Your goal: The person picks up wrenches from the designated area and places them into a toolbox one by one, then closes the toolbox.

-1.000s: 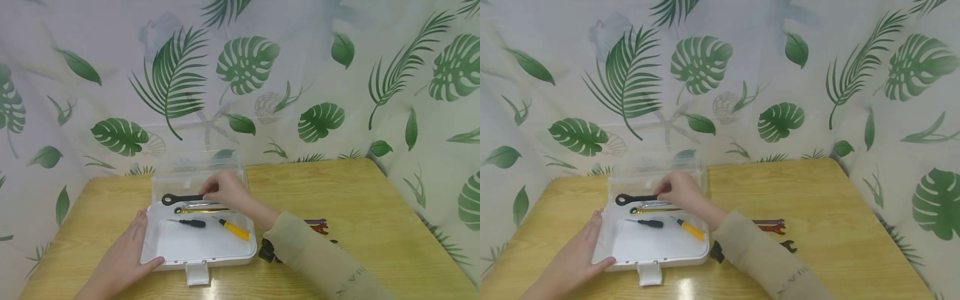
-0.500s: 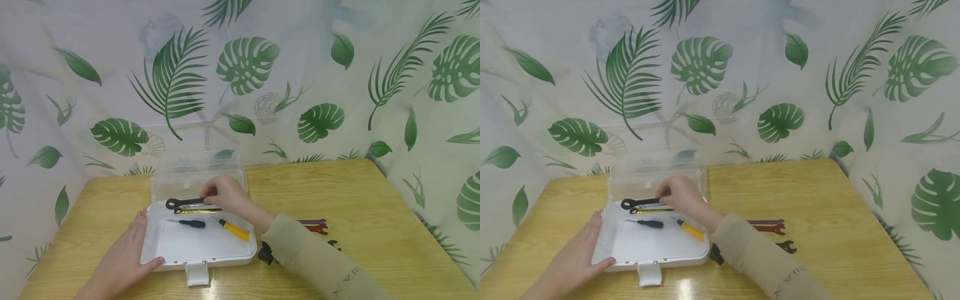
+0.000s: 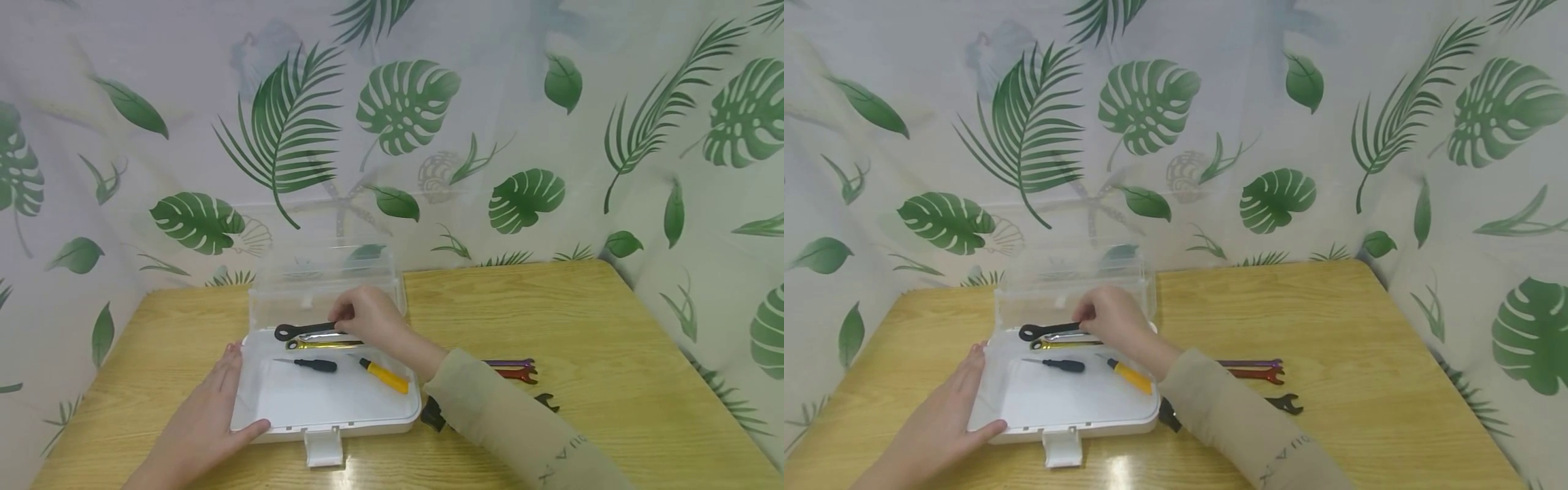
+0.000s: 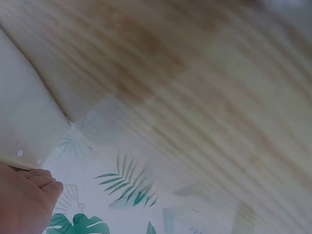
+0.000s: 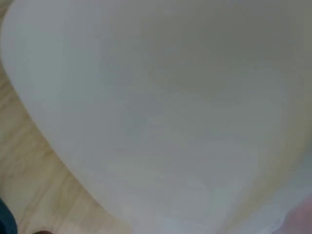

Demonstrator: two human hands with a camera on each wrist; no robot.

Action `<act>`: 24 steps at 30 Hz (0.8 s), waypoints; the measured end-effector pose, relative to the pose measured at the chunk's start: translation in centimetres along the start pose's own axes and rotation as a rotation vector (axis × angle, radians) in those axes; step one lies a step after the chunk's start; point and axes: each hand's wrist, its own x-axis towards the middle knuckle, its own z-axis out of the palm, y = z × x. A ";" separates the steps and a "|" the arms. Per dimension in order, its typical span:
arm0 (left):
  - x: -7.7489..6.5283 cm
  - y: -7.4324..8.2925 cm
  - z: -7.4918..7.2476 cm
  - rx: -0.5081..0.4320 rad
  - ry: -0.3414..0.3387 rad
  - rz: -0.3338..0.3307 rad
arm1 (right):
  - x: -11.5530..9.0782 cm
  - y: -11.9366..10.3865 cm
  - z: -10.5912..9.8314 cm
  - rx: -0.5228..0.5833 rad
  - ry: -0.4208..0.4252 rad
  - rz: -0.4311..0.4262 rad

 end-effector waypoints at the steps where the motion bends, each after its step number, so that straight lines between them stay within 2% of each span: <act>1: 0.0 0.0 0.0 -0.001 0.000 0.000 | 0.0 0.0 0.1 -0.003 0.005 -0.006; 9: 0.0 -0.2 0.2 -0.016 0.025 0.020 | -0.1 0.4 0.5 0.005 0.053 -0.050; 17: 0.1 -0.1 0.2 -0.011 0.008 0.003 | -0.5 0.5 0.4 0.033 0.116 -0.072; 24: 0.1 -0.2 0.3 -0.007 0.024 0.013 | -0.8 0.8 0.4 -0.007 0.167 -0.091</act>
